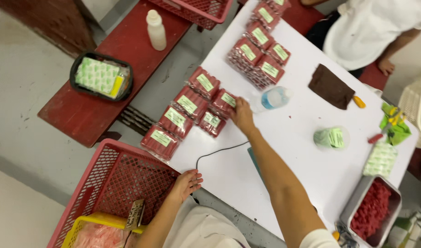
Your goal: The person repeatedly places small plastic-wrapped packages of red meat into a handheld heat-sealing device, seals them, and then places the sealed packages into a red basket. The person also handles loose plastic bags and a container of ground meat on the table.
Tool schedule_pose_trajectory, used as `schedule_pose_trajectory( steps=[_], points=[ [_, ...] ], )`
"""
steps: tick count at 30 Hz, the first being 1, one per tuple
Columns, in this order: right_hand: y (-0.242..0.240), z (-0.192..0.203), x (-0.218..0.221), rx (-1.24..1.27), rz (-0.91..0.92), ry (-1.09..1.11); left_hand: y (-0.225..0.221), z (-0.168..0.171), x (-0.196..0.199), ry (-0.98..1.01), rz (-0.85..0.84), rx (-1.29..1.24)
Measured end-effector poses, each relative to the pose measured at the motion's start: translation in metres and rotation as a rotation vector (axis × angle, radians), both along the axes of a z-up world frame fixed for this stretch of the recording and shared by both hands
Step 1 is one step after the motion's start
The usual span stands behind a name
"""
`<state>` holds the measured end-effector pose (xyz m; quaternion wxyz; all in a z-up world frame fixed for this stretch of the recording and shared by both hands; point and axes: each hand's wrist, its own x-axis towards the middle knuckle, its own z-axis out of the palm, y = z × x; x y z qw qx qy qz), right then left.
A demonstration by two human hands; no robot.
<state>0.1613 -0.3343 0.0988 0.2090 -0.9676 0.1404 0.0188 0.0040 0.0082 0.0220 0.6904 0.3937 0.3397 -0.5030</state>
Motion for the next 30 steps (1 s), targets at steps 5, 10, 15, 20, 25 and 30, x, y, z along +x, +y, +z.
schedule_pose_trajectory(
  steps=[5, 10, 15, 20, 25, 30],
  points=[
    [-0.016, -0.015, 0.043, -0.129, -0.007, 0.434, 0.001, 0.018, 0.006, -0.027, 0.020, -0.024],
    [-0.001, 0.033, 0.022, 0.169, -0.048, 0.356, -0.047, 0.061, 0.024, -0.121, 0.033, -0.088],
    [-0.041, -0.067, -0.099, 0.621, -0.066, 0.196, -0.128, 0.076, 0.030, -0.274, 0.197, -0.220],
    [0.033, 0.076, -0.242, 0.805, -0.225, 0.318, -0.149, 0.129, -0.031, -0.191, -0.104, -0.313],
    [-0.008, 0.037, -0.337, 0.616, -0.362, 0.198, -0.151, 0.118, -0.103, -0.043, -0.092, -0.354],
    [-0.013, 0.123, -0.364, 0.015, -0.265, -0.236, -0.153, 0.089, -0.156, 0.006, 0.161, -0.356]
  ],
)
